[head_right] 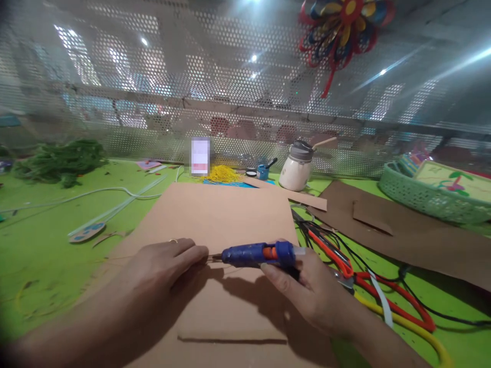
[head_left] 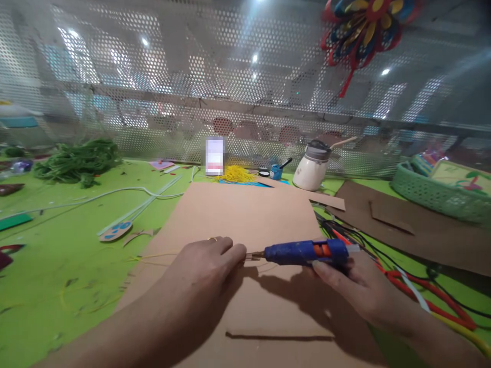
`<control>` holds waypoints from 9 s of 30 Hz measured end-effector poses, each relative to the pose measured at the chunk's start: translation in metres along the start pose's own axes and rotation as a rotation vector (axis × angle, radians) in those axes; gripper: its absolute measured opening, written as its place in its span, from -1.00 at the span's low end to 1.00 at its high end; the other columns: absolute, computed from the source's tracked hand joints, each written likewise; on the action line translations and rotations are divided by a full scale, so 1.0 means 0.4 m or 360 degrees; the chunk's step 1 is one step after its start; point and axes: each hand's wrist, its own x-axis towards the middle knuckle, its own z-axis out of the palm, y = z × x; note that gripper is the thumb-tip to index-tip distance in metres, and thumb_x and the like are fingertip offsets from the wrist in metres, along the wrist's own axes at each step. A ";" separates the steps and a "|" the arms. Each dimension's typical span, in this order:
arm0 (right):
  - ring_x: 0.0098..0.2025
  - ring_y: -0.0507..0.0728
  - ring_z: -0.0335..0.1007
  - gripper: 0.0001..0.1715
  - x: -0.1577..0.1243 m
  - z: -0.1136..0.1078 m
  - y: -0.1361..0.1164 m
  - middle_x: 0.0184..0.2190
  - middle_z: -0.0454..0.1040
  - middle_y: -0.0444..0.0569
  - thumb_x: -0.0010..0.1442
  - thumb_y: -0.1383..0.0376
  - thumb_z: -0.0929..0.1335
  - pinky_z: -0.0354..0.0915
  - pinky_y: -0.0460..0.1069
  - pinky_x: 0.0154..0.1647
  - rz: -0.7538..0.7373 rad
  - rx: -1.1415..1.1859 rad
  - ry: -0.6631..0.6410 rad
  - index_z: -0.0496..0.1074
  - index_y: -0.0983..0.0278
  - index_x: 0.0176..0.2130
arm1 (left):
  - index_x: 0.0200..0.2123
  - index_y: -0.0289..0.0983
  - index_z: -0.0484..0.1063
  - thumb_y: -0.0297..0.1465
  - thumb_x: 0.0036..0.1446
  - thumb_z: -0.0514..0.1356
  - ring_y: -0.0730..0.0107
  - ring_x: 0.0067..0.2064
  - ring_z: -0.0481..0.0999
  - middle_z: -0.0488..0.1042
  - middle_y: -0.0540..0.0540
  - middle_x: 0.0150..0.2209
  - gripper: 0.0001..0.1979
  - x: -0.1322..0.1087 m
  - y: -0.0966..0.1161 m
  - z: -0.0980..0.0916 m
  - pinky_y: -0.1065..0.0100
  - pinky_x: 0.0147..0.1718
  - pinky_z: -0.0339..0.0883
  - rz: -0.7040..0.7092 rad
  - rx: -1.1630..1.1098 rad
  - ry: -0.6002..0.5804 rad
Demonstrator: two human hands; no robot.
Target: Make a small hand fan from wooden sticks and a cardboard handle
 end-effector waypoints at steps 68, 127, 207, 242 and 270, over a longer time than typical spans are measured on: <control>-0.38 0.15 0.33 -0.62 -0.009 0.006 0.015 -0.45 0.43 -0.06 0.37 0.06 0.24 0.30 -0.01 -0.37 0.0087 -0.0166 -0.0038 0.47 0.25 -0.27 | -0.39 -0.19 0.31 -0.39 0.35 0.02 0.34 -0.43 0.32 0.43 0.01 -0.40 -0.78 0.005 0.007 -0.015 0.28 -0.45 -0.01 -0.0050 -0.0021 -0.0024; -0.47 0.07 0.13 -0.44 -0.007 0.010 0.032 -0.54 0.23 -0.12 0.36 -0.09 0.22 0.08 -0.04 -0.51 0.0314 0.0143 -0.0060 0.30 0.25 -0.47 | -0.45 -0.20 0.26 -0.39 0.34 0.02 0.41 -0.47 0.29 0.38 0.05 -0.46 -0.74 0.010 0.011 -0.023 0.33 -0.48 -0.06 -0.0079 -0.0140 -0.0048; -0.56 0.05 0.10 -0.52 -0.021 -0.039 -0.001 -0.60 0.24 -0.13 0.28 -0.04 0.33 0.12 -0.08 -0.64 0.0124 -0.0028 0.0229 0.32 0.21 -0.52 | -0.19 -0.37 0.49 -0.57 0.05 0.08 0.21 -0.36 0.37 0.46 -0.18 -0.33 -0.73 -0.015 0.014 -0.026 0.17 -0.41 0.31 0.0528 0.0376 0.0445; -0.56 0.09 0.20 -0.52 -0.019 -0.035 -0.001 -0.60 0.33 -0.08 0.27 -0.07 0.33 0.20 -0.06 -0.61 0.0122 0.0002 0.0196 0.44 0.22 -0.47 | -0.30 -0.29 0.41 -0.59 0.05 0.12 0.27 -0.40 0.24 0.36 -0.09 -0.38 -0.84 -0.013 0.017 -0.029 0.21 -0.46 0.12 0.0538 0.0280 0.0397; -0.55 0.04 0.08 -0.52 -0.021 -0.033 0.014 -0.59 0.21 -0.16 0.32 -0.01 0.29 0.07 -0.09 -0.62 0.0072 -0.0010 0.0125 0.29 0.20 -0.51 | -0.37 -0.27 0.37 -0.62 0.03 0.12 0.27 -0.40 0.26 0.35 -0.07 -0.39 -0.85 -0.019 0.022 -0.016 0.21 -0.45 0.14 0.0496 0.0193 0.0388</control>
